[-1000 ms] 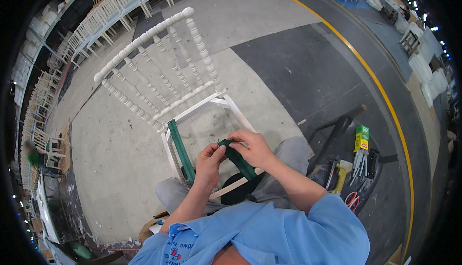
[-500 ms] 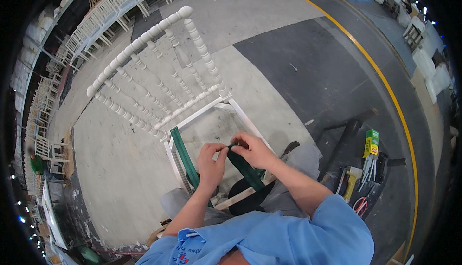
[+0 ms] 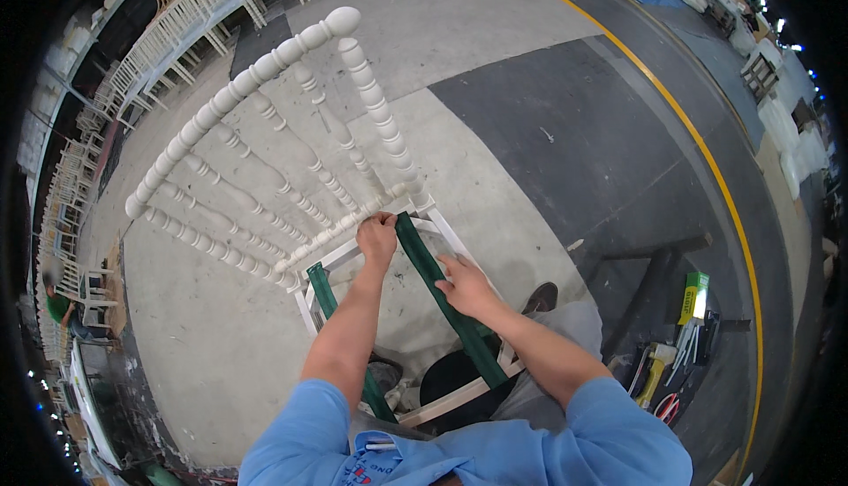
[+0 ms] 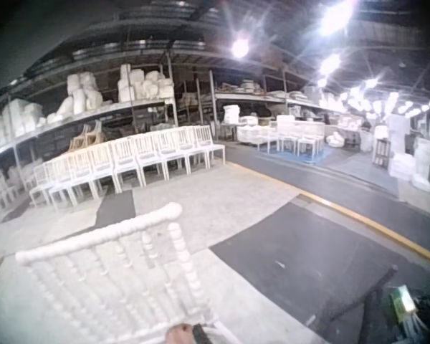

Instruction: The person weaves green webbing into the seat frame of a white wooden chair, secures it with a staple gun, and covers the seat with a white fabric sheet stapled around the edges. The person then moves the finished chair and begins working on another chair.

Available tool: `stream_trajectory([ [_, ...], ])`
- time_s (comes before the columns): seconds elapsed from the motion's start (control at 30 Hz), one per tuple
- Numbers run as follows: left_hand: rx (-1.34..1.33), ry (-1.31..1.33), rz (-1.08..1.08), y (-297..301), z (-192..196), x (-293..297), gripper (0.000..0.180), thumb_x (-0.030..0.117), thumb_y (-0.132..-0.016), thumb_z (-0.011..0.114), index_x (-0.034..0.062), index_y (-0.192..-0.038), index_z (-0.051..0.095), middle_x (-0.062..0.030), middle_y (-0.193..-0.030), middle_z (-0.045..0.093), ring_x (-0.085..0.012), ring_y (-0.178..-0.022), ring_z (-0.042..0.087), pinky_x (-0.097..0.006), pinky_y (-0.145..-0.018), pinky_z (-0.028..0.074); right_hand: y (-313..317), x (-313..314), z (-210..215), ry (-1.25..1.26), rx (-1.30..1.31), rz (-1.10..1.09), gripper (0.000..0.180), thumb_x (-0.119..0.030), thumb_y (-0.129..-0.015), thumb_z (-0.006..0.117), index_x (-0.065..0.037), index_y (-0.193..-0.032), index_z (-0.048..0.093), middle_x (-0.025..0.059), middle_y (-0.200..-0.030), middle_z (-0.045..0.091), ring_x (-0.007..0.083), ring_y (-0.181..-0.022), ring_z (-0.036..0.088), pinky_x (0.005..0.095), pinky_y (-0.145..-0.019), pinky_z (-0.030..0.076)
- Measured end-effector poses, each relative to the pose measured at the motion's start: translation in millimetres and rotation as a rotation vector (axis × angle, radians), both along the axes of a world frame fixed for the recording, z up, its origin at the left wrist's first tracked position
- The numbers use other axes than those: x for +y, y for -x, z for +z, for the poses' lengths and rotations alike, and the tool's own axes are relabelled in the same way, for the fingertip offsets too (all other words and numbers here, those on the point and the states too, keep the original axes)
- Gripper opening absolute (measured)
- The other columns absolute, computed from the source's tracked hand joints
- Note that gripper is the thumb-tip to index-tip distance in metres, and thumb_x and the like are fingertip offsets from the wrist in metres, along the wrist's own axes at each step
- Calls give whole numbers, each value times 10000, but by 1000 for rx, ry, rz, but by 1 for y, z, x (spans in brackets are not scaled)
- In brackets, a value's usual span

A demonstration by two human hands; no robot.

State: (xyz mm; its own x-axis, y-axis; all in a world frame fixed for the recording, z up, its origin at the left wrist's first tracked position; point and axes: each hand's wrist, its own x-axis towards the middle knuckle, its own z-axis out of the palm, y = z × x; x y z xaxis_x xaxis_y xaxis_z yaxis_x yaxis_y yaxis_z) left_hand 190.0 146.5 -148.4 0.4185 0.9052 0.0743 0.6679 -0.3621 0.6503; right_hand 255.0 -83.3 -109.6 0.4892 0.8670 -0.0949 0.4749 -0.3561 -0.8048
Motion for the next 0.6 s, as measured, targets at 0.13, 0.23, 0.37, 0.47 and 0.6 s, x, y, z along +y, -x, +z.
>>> stream_trajectory([
  [0.13, -10, -36, 28, -12, -7, -6, 200, 286, -910, 707, 115, -909, 810, -135, -901, 767, -359, -950, 687, -479, -888, 494, -20, 54, 3, -54, -151, 73, 562, -104, -919, 690, -55, -1453, 523, 206, -1172, 650, 404, -1016, 664, 473, -873, 534],
  [0.23, -6, -104, 41, -15, -8, -8, 191, 281, -905, 707, 120, -912, 810, -122, -903, 766, -359, -953, 680, -486, -891, 484, -34, 92, 0, 34, -279, 138, 543, -103, -948, 630, -53, -1475, 506, 226, -1167, 654, 418, -1056, 660, 484, -903, 533],
  [0.37, 27, -83, 58, -13, -8, -10, 194, 278, -893, 717, 116, -959, 800, -110, -916, 761, -351, -994, 668, -471, -936, 480, -44, 119, -4, 230, -320, 216, 567, -83, -957, 572, -69, -1516, 474, 232, -1164, 661, 411, -1079, 667, 480, -931, 542],
  [0.47, -32, -155, 16, -4, -8, -9, 237, 252, -898, 704, 99, -1065, 776, -110, -1045, 746, -360, -1071, 640, -485, -973, 462, -42, 124, -11, 242, -359, 223, 571, -146, -976, 577, -103, -1534, 466, 219, -1165, 663, 403, -1077, 663, 488, -920, 540],
  [0.6, -14, -327, -175, 19, -14, -30, 411, 211, -936, 652, 93, -1330, 669, -123, -1371, 640, -428, -1287, 535, -580, -1080, 390, -38, 121, -14, 261, -380, 242, 569, -92, -974, 524, -87, -1539, 455, 217, -1187, 668, 384, -1082, 679, 485, -936, 546],
])
